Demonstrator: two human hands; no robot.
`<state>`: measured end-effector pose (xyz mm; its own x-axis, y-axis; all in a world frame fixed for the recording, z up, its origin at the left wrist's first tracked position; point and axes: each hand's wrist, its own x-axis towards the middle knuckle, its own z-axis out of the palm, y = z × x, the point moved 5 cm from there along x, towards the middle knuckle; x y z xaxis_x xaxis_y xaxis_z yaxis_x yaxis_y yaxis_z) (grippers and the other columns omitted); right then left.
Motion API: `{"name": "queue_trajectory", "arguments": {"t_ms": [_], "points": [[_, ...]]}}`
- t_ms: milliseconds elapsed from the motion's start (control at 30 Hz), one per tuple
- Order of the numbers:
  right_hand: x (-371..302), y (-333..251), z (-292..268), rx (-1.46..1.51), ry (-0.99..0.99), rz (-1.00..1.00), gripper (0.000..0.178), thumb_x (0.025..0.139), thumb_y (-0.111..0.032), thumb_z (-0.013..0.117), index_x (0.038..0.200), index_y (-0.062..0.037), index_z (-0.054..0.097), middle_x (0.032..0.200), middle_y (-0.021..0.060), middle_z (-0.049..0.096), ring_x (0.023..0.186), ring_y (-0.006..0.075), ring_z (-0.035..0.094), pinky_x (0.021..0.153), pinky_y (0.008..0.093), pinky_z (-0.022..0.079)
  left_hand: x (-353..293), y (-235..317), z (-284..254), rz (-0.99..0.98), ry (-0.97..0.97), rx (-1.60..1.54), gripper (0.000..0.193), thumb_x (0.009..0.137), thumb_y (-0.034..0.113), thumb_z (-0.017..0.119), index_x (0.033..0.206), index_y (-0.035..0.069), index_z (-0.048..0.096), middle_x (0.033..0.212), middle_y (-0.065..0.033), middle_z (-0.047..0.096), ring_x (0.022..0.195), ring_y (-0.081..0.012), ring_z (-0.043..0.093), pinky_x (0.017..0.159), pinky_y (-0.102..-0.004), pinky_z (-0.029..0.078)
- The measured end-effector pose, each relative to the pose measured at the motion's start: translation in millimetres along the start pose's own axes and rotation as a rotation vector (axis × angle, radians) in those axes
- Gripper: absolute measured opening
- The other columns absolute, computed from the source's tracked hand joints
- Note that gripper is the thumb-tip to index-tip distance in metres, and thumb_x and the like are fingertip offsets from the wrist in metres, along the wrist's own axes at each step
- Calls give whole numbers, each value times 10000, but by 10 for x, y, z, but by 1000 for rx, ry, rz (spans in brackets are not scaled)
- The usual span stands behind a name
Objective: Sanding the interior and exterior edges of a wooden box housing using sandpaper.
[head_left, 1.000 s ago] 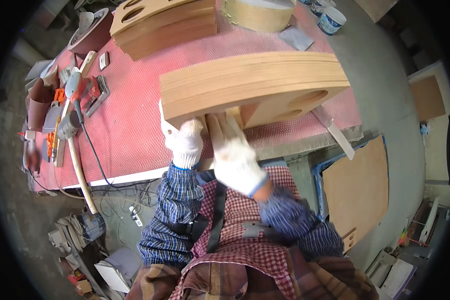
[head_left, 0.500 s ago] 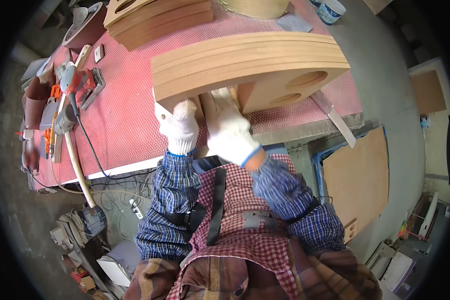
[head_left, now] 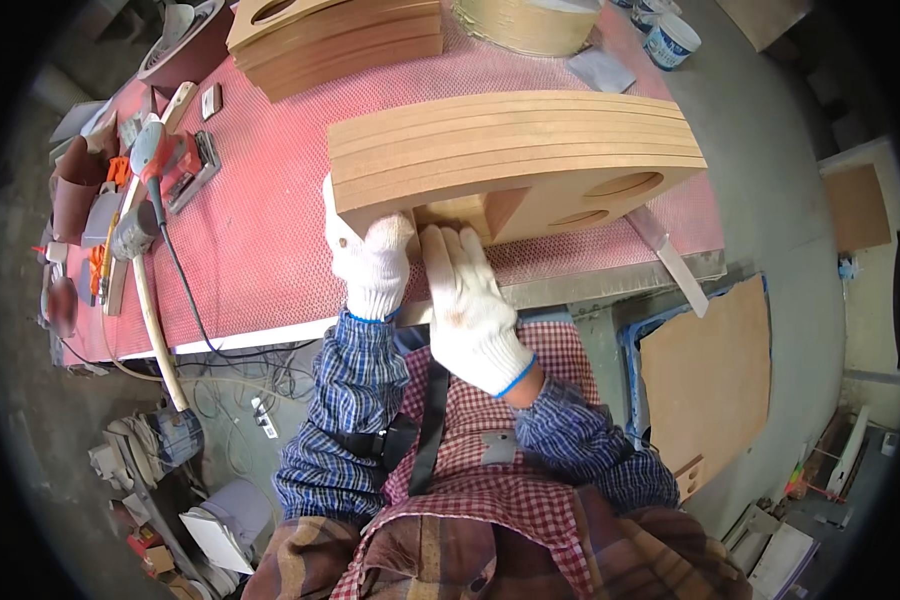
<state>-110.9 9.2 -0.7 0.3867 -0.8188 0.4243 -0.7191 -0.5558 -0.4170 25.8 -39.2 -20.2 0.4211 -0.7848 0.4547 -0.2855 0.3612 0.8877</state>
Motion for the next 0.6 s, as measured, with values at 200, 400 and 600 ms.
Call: {"name": "queue_trajectory", "arguments": {"t_ms": [200,400,600], "points": [[482,53,72,-102,-856,63,414,711,-117,566,1065,97,544,931,255,613,909,399,608,739,438,519,-127,-178,-124,212,-88,546,421,845,167,663,1182,-9,484,1001,-105,593,863,-194,591,753,-324,520],[-499,-55,-257,181,-348,-65,650,759,15,555,1379,76,370,1358,266,461,1281,407,448,1109,449,348,-167,-502,-172,-35,67,-10,541,858,309,675,1251,-11,486,1085,-126,633,926,-235,639,770,-346,540],[-388,153,-569,639,67,124,554,846,-42,616,1364,17,428,1297,203,561,1182,345,556,1011,392,439,-144,68,-104,353,-79,915,178,860,49,525,1013,3,602,939,-147,632,816,-278,642,701,-365,543]]}}
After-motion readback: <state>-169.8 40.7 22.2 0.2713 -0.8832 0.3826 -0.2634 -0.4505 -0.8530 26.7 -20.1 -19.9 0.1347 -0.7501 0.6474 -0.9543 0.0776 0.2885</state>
